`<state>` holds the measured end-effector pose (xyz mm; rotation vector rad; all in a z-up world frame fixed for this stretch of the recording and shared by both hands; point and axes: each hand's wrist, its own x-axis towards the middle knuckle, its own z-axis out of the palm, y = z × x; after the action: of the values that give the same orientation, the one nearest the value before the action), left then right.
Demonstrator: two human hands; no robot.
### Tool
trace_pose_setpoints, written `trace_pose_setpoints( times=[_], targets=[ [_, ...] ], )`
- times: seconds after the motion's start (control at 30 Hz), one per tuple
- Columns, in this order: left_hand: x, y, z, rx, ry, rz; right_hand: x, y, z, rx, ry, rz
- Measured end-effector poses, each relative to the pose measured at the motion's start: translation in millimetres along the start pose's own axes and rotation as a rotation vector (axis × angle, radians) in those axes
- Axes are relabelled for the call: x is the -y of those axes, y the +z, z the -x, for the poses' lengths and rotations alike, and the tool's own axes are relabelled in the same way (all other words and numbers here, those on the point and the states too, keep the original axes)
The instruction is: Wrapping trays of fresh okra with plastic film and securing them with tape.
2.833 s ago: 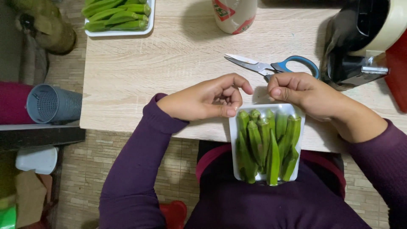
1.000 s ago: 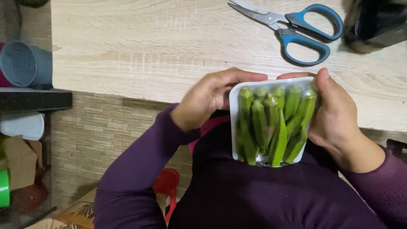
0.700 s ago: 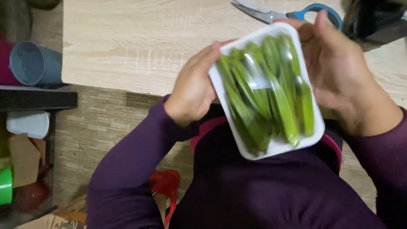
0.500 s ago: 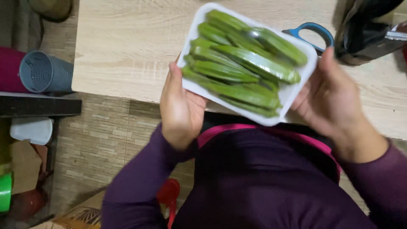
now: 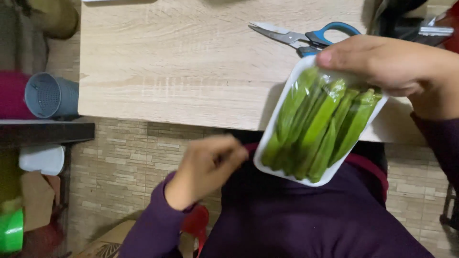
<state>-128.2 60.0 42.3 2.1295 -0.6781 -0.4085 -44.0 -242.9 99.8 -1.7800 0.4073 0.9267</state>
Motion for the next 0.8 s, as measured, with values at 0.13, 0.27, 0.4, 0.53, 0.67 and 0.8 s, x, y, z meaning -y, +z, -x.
trace_pose_setpoints(
  times=[0.13,0.27,0.4,0.53,0.67,0.8],
  targets=[
    [-32,-13,-43,-0.176,0.349,-0.009,-9,4,-27,0.109,-0.076,0.451],
    [-24,-6,-77,-0.129,0.373,-0.177,-29,5,-54,0.391,-0.388,0.460],
    [-23,-3,-101,-0.037,0.425,-0.241,-33,3,-58,0.395,-0.445,0.378],
    [-22,2,-114,-0.002,0.411,-0.267,-41,0,-63,0.377,-0.411,0.276],
    [-23,1,-120,0.085,0.311,-0.195,-43,-4,-53,0.270,-0.546,0.263],
    [-16,-2,-124,0.129,0.360,-0.048,-54,-16,-28,0.049,-0.662,0.276]
  ],
)
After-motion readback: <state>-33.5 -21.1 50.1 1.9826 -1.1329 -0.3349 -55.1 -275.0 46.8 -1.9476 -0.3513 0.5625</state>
